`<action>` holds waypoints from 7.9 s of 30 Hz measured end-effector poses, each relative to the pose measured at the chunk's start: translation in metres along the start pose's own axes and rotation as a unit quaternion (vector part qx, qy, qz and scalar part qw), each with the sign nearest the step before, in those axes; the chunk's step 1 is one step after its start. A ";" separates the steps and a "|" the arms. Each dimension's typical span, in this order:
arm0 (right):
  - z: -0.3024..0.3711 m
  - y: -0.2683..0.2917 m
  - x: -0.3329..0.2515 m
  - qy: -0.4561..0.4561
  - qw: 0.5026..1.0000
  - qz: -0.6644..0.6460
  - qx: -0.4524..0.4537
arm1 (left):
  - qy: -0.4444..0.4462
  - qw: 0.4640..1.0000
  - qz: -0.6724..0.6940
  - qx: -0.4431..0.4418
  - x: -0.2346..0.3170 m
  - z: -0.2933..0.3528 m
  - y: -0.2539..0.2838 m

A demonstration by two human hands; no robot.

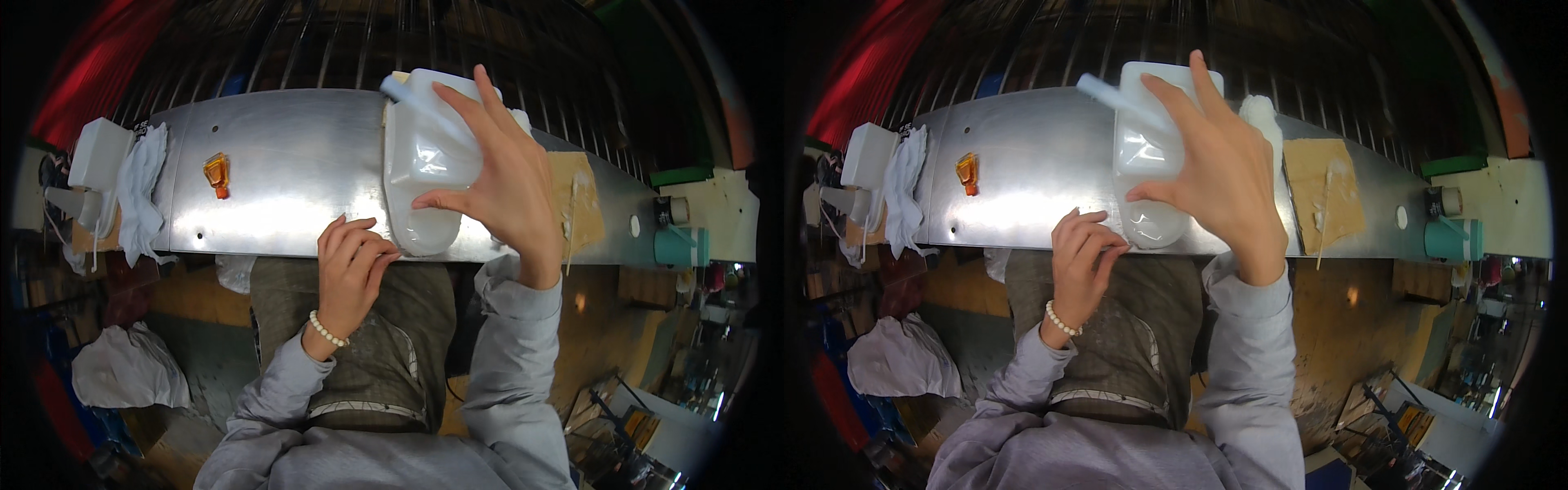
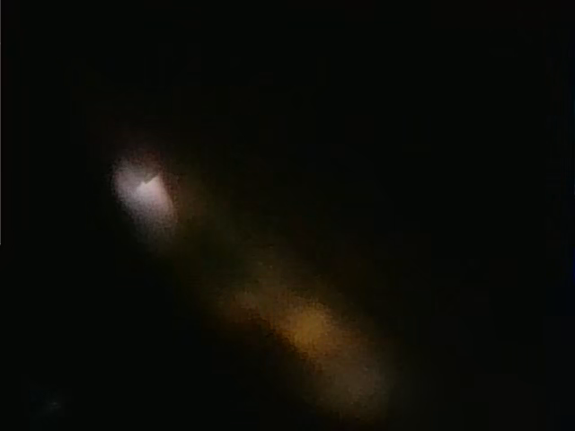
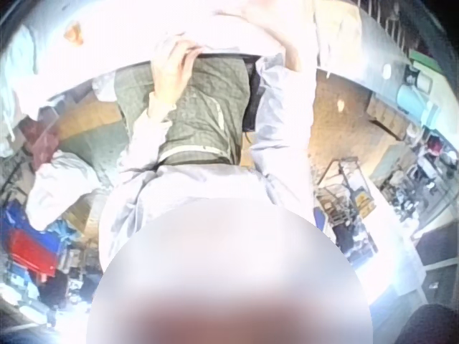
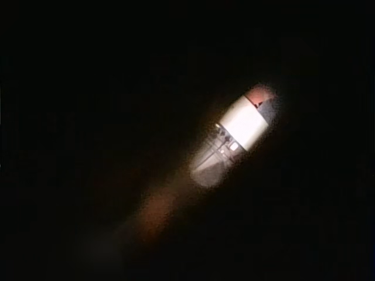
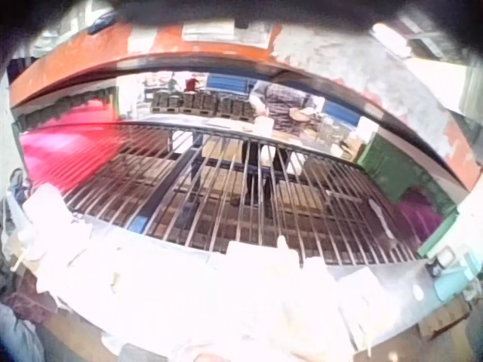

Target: The person prepares a small amount of white paste on a cardboard piece, then uses a toothbrush to apply the paste to the sole and edges of a brown shoe. The person repeatedly dips the brush into a white container and scrubs the shoe surface.

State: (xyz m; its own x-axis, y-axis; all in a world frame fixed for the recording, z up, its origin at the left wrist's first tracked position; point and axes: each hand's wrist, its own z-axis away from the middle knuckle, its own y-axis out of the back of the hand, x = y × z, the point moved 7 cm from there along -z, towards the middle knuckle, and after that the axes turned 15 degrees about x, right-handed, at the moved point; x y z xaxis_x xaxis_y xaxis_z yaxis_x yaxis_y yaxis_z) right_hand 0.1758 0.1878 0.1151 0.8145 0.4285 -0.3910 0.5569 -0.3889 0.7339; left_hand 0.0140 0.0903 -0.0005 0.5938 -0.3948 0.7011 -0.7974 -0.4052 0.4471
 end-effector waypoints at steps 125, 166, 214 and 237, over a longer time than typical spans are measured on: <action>0.131 0.099 0.204 -0.335 0.874 0.290 0.199 | -0.076 0.997 0.014 -0.019 0.062 -0.053 0.135; 0.173 0.083 0.219 -0.379 0.841 0.180 0.342 | -0.304 0.902 -0.147 -0.271 0.175 -0.009 -0.317; 0.162 0.076 0.138 -0.432 0.820 0.015 0.375 | -0.001 0.979 0.195 -0.062 0.111 -0.093 -0.059; 0.081 0.092 -0.016 -0.148 0.876 -0.309 0.341 | 0.413 0.678 0.570 -0.212 0.115 -0.064 0.024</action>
State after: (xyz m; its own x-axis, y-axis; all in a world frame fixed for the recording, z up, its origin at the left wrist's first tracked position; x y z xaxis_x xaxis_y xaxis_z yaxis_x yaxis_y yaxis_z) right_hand 0.2271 0.0785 0.1438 0.2741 0.5381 -0.7971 0.7914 -0.5971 -0.1311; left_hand 0.0567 0.0880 0.1266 -0.5564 0.4147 0.7201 -0.7515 0.1187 -0.6490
